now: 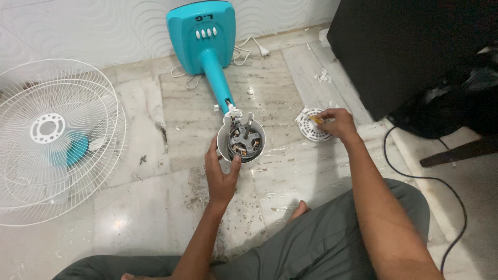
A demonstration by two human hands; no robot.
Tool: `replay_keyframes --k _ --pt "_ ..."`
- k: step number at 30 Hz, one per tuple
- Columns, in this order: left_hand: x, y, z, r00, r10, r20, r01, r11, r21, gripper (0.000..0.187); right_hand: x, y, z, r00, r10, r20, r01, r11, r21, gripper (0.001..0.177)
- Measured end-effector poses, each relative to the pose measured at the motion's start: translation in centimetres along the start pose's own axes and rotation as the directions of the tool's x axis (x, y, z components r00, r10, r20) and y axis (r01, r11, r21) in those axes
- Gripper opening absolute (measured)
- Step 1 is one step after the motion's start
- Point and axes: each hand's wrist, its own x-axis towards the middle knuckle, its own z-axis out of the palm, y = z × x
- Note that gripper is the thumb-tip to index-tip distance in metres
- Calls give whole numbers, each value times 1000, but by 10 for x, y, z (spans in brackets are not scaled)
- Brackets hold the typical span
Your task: The person disassembles a teal pedestal fan while sitting on the floor. They remove the rear motor cover, detach the motor housing from the stand, and use a screwdriver to loosen screws on the stand's neck.
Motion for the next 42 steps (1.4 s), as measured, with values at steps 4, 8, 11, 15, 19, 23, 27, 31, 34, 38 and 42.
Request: replay_keyframes --k 4,8,11,15,19,23,27,31,34,38,42 --pt "0 2 -1 1000 -22 16 22 1000 -23 71 2 23 0 890 10 -455 -36 998 -47 31" --pt "0 3 -1 999 -40 23 40 999 -11 72 1 17 -2 927 -49 -372 57 998 13 35" --pt "0 1 -1 1000 4 10 -4 999 -38 71 -6 6 1 963 -61 -261 71 997 27 34" --pt "0 0 -1 1000 -6 10 6 1000 -31 71 -9 2 -4 944 81 -320 -86 996 -1 28" --pt "0 3 -2 1000 -6 8 7 999 -36 70 -12 12 -6 794 -168 -584 105 985 -140 25" --pt "1 7 -3 1000 -16 20 17 1000 -21 70 -3 12 1 941 -91 -325 98 995 4 23" --pt "1 10 -4 1000 -5 15 6 1000 -23 69 -16 5 18 998 -37 46 43 988 -151 26" --pt "2 13 -7 998 -53 36 53 998 -19 70 -38 -18 18 971 216 104 -173 930 -325 30" --pt "2 12 -9 998 -51 27 52 998 -38 69 -55 -39 3 965 241 106 -181 899 -398 36" --pt "1 11 -8 995 -94 37 96 994 -48 70 -75 -76 -5 994 34 105 -11 977 -211 35" --pt "-1 13 -8 999 -31 24 31 999 -10 71 -97 -113 25 871 -450 198 371 866 335 45"
